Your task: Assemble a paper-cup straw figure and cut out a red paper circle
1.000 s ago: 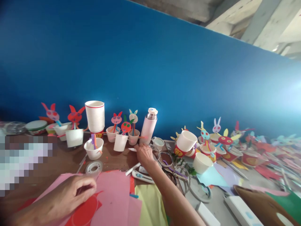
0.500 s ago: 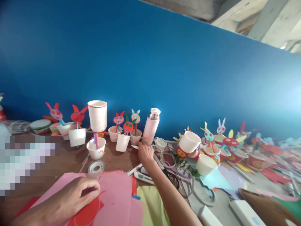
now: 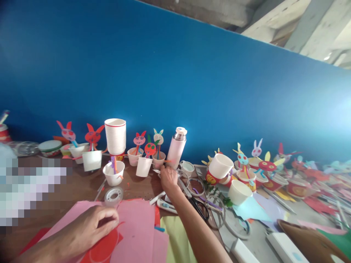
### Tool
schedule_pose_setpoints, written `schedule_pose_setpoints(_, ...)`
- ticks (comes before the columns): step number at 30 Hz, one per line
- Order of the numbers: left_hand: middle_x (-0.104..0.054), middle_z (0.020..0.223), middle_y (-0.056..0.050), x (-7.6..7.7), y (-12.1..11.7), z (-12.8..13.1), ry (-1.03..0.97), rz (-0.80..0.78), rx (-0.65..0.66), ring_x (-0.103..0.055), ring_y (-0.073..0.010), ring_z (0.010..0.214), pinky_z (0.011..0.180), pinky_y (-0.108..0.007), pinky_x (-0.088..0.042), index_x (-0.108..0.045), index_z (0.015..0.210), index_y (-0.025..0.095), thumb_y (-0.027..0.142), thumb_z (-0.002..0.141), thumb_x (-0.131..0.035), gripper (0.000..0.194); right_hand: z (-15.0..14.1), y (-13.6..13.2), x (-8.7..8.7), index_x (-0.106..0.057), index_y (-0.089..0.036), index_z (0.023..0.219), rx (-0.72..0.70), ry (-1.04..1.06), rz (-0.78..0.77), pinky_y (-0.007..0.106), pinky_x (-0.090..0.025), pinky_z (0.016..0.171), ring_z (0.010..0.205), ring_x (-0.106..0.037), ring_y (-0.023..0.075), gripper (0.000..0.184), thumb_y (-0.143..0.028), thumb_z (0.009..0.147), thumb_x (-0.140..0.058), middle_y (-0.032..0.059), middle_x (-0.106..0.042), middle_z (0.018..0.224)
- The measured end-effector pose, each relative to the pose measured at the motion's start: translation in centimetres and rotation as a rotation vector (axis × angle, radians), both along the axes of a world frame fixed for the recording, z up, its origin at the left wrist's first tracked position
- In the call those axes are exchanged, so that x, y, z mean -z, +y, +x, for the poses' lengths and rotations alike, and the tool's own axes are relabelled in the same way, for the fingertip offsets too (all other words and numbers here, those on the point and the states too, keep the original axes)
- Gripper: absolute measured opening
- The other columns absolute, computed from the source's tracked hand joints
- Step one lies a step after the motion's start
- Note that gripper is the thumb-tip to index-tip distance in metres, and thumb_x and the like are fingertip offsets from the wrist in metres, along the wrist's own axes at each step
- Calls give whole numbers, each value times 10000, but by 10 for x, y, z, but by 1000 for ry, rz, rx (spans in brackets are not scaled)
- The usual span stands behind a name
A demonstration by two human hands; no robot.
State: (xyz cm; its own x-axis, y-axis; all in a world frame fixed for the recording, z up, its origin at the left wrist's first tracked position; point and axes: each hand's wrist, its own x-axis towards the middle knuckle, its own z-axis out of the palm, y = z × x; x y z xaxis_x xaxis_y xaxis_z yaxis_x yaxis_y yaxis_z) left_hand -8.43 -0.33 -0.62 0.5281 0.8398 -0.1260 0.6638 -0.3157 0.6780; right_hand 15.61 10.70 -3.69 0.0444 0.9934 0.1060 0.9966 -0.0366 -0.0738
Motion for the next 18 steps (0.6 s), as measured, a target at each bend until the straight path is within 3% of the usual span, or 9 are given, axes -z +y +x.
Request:
schedule_pose_setpoints(3,-410,579,42,0,0,-1,-83,-20,-22,-375,-130,563,543,-233,-282,-471,603,196,323,826,-395,267,0,-20,-12,-550,-125,1055,-8,114,23,351,-450,731,865,-608,229,177,-183,902,-485,93,-640,912)
schedule_pose_setpoints(6,-494,638,26,12,3,1,-306,-105,-187,-458,-150,613,586,-242,-348,-578,769,194,407,795,-484,234,-9,-52,-18,-546,-180,1002,-104,287,11,243,-412,640,785,-615,178,148,-217,873,-485,39,-656,862)
schedule_pose_setpoints(8,-520,667,22,23,6,4,-487,-214,-253,-483,-145,602,576,-243,-370,-573,963,173,458,769,-538,346,-21,-77,-16,-552,-183,887,-207,407,-38,177,-391,569,701,-604,124,87,-235,818,-541,-9,-648,801)
schedule_pose_setpoints(11,-555,697,16,35,5,10,-630,-359,-233,-465,-107,524,484,-217,-348,-505,1112,156,483,755,-592,491,-41,-107,-6,-554,-182,844,-300,560,-92,151,-382,538,650,-579,99,72,-227,788,-548,-35,-629,747)
schedule_pose_setpoints(14,-637,775,-30,40,1,14,-665,-420,-168,-409,-64,442,412,-197,-291,-556,1021,157,467,785,-584,390,-57,-122,-1,-563,-178,834,-351,797,-105,177,-376,564,677,-558,123,127,-161,709,-577,-22,-614,751)
schedule_pose_setpoints(18,-676,769,-39,38,2,14,-728,-391,-163,-482,-80,499,464,-197,-333,-603,844,151,399,791,-613,254,-59,-125,-6,-553,-173,805,-324,856,-105,201,-365,579,680,-544,139,134,-134,678,-572,-13,-597,745)
